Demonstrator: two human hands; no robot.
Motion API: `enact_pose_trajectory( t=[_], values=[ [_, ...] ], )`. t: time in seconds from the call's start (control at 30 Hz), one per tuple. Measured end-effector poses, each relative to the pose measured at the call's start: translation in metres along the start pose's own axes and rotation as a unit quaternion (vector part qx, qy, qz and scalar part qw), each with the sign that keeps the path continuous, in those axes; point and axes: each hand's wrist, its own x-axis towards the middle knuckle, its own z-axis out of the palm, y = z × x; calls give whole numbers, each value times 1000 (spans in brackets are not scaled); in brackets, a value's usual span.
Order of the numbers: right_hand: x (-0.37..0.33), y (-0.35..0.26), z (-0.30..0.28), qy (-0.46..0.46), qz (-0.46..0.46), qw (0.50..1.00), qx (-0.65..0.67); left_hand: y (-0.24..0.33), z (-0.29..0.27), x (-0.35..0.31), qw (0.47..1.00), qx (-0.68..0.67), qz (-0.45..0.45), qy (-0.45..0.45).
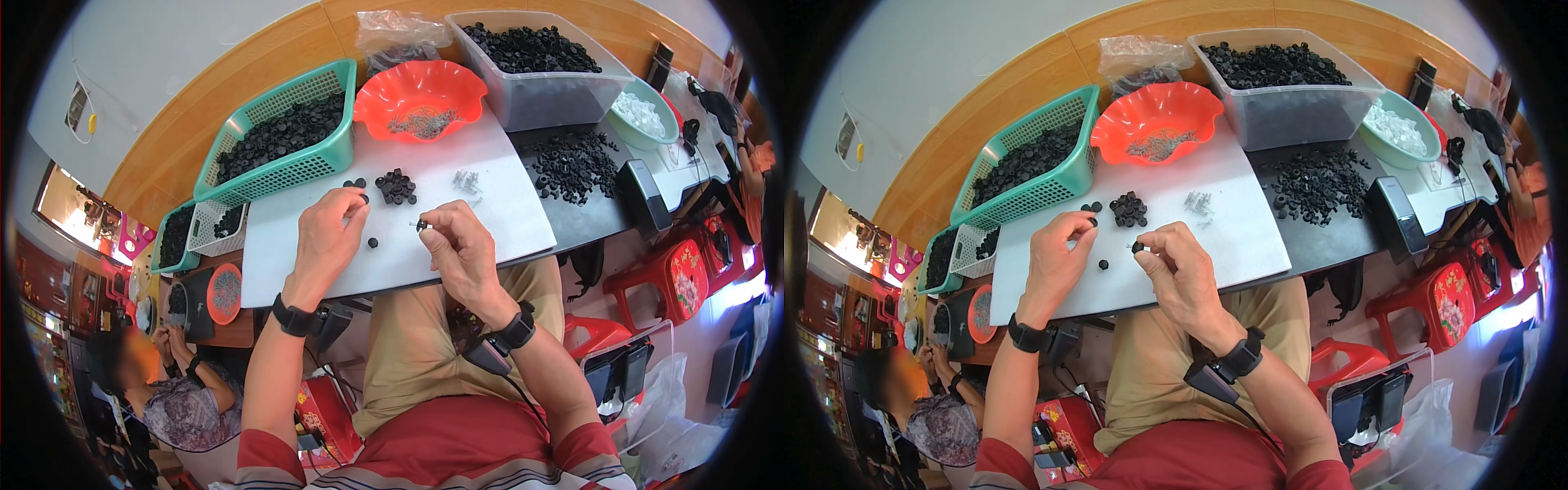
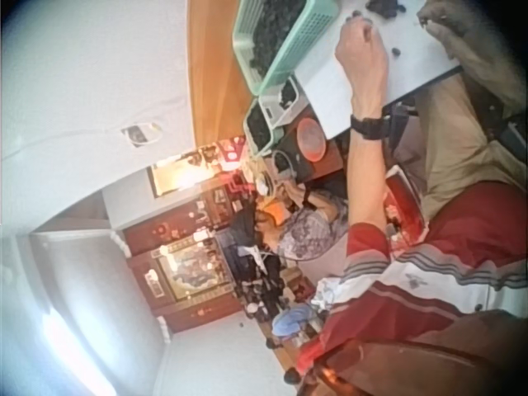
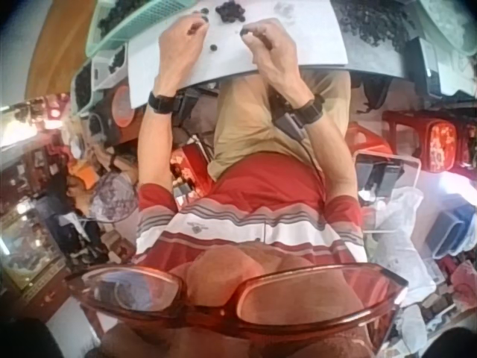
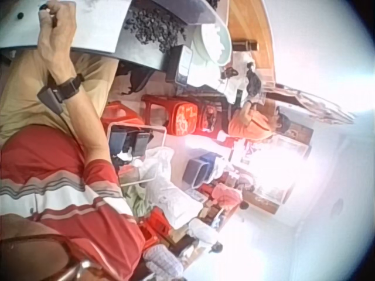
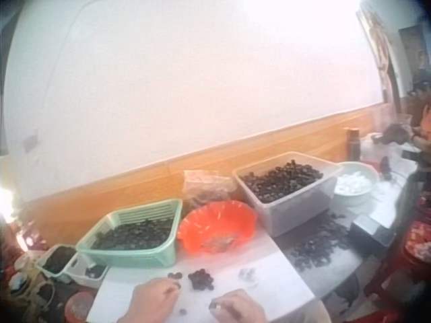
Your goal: Assembling small black plastic fasteners by pressing components together.
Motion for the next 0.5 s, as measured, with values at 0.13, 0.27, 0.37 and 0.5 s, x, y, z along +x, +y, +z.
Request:
enact_pose_trajectory(
  t=[0.13, 0.27, 0.37, 0.5],
  values=[
    [-1, 0, 0, -1, 9, 1000, 1, 11, -1, -13, 978, -179, -103, 19],
    [-2, -1, 1, -1, 7, 1000, -5, 24, -2, -22, 963, -227, -144, 10],
    [-2, -2, 2, 1, 7, 1000, 3, 23, 0, -30, 961, -253, -109, 1],
    [-3, -2, 3, 7, 8, 1000, 12, 29, -2, -36, 917, -350, -185, -37]
  ],
)
